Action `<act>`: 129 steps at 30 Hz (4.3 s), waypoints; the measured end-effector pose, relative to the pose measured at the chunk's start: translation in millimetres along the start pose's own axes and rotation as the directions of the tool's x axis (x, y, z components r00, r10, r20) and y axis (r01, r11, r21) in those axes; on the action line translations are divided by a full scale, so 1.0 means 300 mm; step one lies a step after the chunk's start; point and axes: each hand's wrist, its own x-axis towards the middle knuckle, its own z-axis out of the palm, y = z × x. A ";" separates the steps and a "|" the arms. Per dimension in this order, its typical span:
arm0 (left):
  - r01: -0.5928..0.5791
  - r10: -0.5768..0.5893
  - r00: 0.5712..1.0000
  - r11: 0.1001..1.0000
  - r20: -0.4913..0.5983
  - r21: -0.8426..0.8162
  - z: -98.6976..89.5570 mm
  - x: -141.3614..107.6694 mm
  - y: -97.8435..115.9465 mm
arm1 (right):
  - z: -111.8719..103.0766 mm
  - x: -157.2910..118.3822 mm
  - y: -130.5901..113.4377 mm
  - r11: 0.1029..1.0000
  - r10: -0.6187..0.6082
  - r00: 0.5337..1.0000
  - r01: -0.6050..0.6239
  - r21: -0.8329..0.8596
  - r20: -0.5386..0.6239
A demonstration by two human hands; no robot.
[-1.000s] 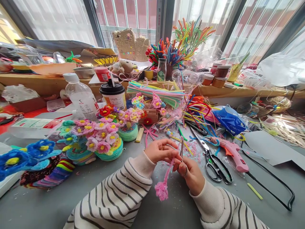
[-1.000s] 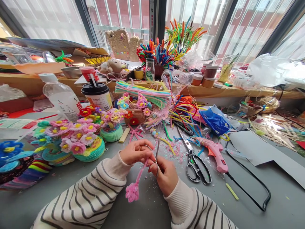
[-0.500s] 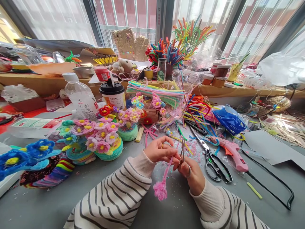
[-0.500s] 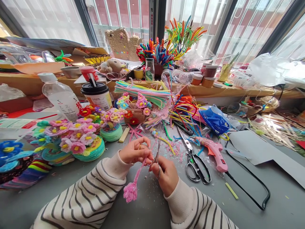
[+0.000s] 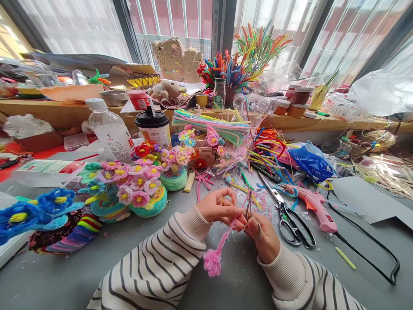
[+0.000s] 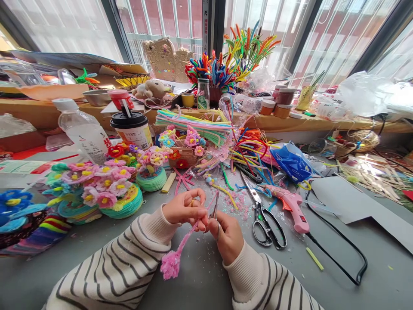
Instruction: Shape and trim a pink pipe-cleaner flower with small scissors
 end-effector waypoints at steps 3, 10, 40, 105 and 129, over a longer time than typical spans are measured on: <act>0.006 -0.006 1.000 1.000 0.007 0.004 0.000 0.002 0.000 | -0.001 0.000 0.004 1.000 0.007 1.000 -0.008 -0.016 -0.026; 0.002 -0.002 1.000 1.000 -0.012 -0.001 -0.004 0.005 -0.002 | 0.006 -0.001 -0.004 0.999 0.027 0.992 -0.031 -0.036 -0.121; -0.061 0.063 0.995 0.998 -0.072 0.035 0.003 0.009 -0.022 | 0.015 0.008 0.008 0.992 -0.042 0.999 0.042 -0.120 0.008; 0.220 -0.217 0.975 0.966 -0.035 0.138 -0.001 0.000 -0.017 | 0.012 0.007 0.013 0.971 0.035 0.999 -0.041 -0.235 -0.029; 0.238 -0.243 0.970 0.959 0.011 0.156 0.002 -0.009 -0.011 | 0.010 0.013 0.017 0.990 0.031 0.998 -0.024 -0.136 0.053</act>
